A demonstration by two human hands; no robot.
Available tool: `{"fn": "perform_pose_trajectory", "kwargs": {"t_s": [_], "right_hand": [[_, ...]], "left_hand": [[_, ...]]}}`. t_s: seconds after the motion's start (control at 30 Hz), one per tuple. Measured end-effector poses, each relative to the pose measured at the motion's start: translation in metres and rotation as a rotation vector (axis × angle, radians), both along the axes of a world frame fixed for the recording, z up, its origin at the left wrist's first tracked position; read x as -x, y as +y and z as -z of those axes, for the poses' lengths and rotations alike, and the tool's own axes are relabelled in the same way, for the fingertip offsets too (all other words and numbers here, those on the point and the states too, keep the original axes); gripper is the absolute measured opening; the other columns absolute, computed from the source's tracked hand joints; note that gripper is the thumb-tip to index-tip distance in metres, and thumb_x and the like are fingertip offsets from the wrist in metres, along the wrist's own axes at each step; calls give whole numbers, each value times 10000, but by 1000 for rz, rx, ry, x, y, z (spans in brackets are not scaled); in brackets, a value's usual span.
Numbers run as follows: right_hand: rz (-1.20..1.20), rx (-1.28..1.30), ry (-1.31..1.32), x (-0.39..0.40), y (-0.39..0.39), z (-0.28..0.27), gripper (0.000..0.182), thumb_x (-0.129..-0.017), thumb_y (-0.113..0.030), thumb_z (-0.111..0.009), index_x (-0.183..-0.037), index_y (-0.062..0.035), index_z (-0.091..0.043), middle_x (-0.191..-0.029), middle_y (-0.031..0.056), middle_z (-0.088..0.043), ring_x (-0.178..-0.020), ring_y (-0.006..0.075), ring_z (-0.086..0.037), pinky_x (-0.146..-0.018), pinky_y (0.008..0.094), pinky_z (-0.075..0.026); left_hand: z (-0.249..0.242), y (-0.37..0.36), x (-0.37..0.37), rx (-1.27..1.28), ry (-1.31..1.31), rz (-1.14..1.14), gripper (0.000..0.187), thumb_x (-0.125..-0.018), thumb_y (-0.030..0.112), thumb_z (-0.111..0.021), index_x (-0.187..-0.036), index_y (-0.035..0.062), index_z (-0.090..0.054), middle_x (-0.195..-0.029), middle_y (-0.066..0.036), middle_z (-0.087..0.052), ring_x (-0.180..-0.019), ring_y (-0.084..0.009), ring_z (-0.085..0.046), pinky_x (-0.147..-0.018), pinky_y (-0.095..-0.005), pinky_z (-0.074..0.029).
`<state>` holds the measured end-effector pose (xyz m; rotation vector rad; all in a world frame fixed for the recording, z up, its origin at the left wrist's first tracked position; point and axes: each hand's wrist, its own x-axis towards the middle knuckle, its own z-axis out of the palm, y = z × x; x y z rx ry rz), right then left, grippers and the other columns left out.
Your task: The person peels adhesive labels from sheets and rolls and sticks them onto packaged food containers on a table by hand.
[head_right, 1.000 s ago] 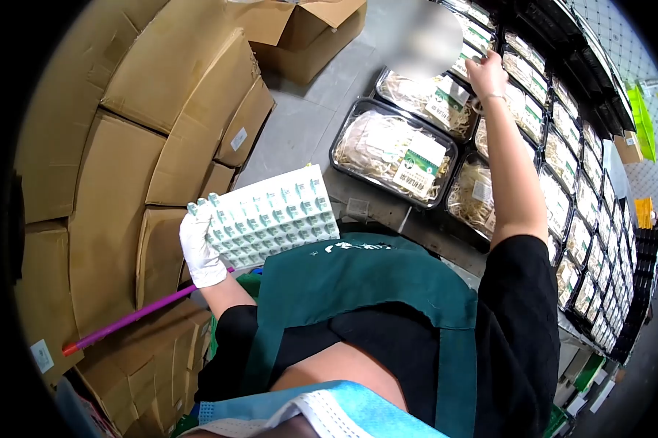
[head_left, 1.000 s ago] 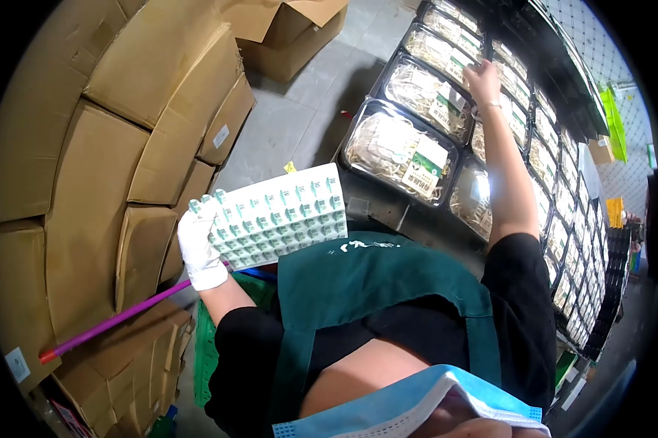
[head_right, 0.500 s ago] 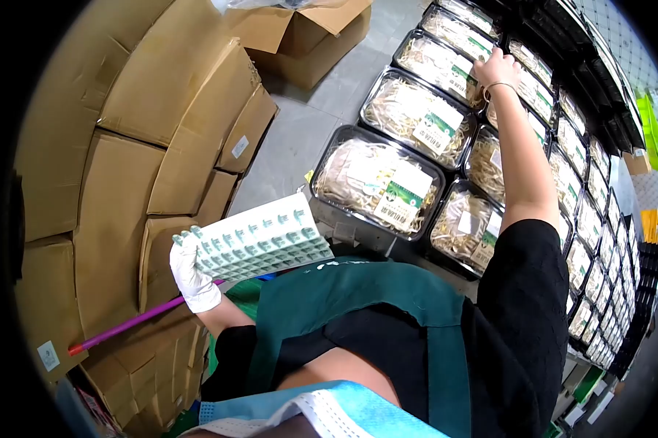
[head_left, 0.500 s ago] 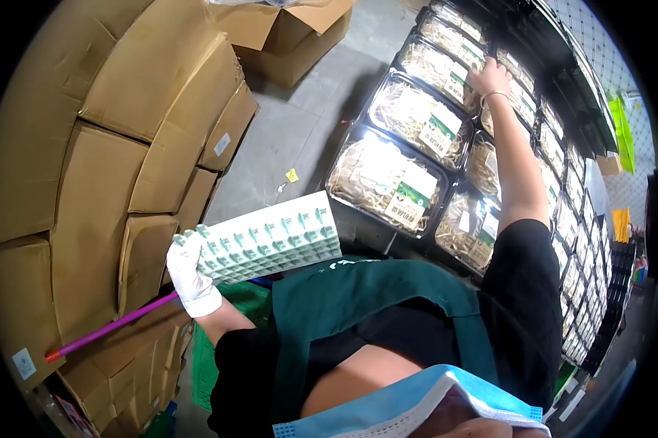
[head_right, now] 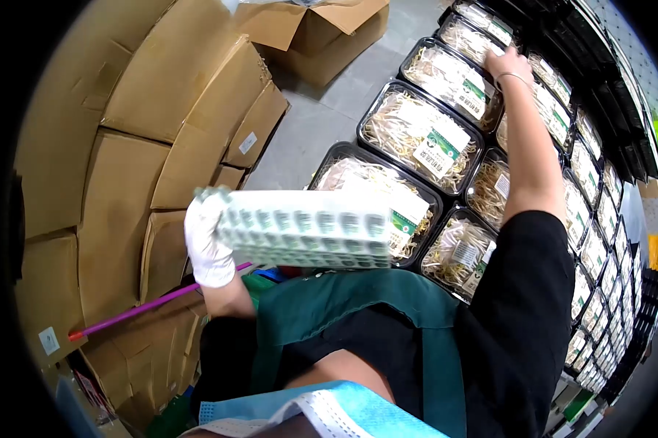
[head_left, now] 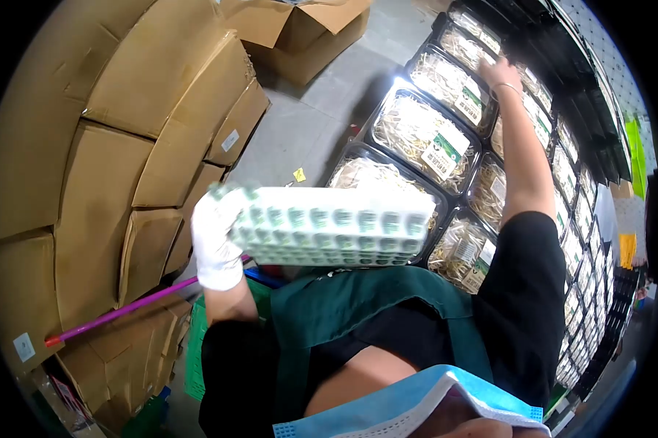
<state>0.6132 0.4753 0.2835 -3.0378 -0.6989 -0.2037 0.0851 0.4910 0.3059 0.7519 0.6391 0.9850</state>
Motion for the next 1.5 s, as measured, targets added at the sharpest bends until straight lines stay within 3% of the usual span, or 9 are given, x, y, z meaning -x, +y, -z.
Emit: {"fn": "perform_pose_trajectory", "kwargs": {"t_s": [0.13, 0.23, 0.3, 0.37, 0.83, 0.97, 1.13, 1.23, 1.5], "right_hand": [[-453, -346, 215, -8, -4, -28, 391, -784, -308, -503, -1085, -59, -523, -1056, 130, -556, -1007, 252, -519, -841, 343, -409], [-1165, -520, 691, 163, -37, -97, 262, -827, -202, -523, -1029, -39, -560, -907, 77, -596, -828, 155, -555, -747, 287, -451], [-1376, -234, 833, 229, -65, -116, 328, -780, -263, -590, -1012, -33, -564, -879, 77, -591, -802, 166, -566, -717, 289, -462], [-1531, -315, 352, 258, -74, -108, 264, -721, -178, -617, -928, -29, -549, -806, 116, -568, -745, 252, -569, -653, 329, -467], [-1501, -348, -373, 287, -72, -79, 189, -652, -95, -507, -840, -73, -493, -687, 28, -453, -591, 138, -481, -539, 254, -369], [-1674, -452, -197, 269, -72, -77, 232, -625, -29, -564, -856, -52, -568, -765, 53, -540, -640, 136, -528, -545, 248, -408], [-908, -937, 351, 98, 7, -86, 229, -707, -70, -613, -929, -31, -568, -776, 61, -597, -609, 129, -565, -588, 230, -460], [-617, -1048, 401, -61, 51, -40, 643, -649, -122, -710, -1187, -6, -377, -843, 60, -553, -792, 133, -549, -668, 230, -460], [-408, -608, -121, -104, 95, 20, 742, -632, -218, -679, -1255, -79, -299, -1031, 143, -540, -949, 297, -529, -810, 349, -436]], "left_hand": [[-22, 5, -56, -197, 205, 420, 189, -769, 21, -538, -946, -47, -545, -825, -69, -589, -749, -121, -569, -686, -234, -449], [-13, -2, -89, -506, 316, 496, 228, -803, 76, -537, -1015, -10, -531, -880, -42, -589, -795, -96, -543, -728, -213, -428], [-11, -8, -97, -467, 273, 572, 273, -818, 107, -541, -1063, -7, -498, -926, -36, -575, -824, -87, -526, -747, -218, -420], [-16, -13, -101, -435, 249, 602, 303, -821, 112, -540, -1094, -1, -471, -970, -35, -557, -865, -86, -505, -772, -229, -407], [-6, -6, -92, -410, 255, 531, 337, -743, -17, -497, -1079, -4, -495, -1008, -97, -537, -907, -152, -506, -787, -267, -421], [4, 12, -109, -217, 58, 616, 262, -751, 39, -538, -1000, -42, -538, -932, -91, -578, -862, -148, -537, -758, -251, -437], [15, 15, -91, -23, 95, 467, 253, -731, -10, -545, -980, -53, -526, -908, -122, -589, -819, -151, -570, -730, -258, -460], [24, 13, -90, -38, 195, 421, 240, -755, -14, -547, -992, -44, -519, -893, -94, -592, -802, -128, -573, -705, -246, -469], [23, 9, -99, 160, 328, 369, 234, -768, -72, -487, -998, -32, -487, -918, -92, -586, -828, -122, -573, -727, -241, -464]]}}
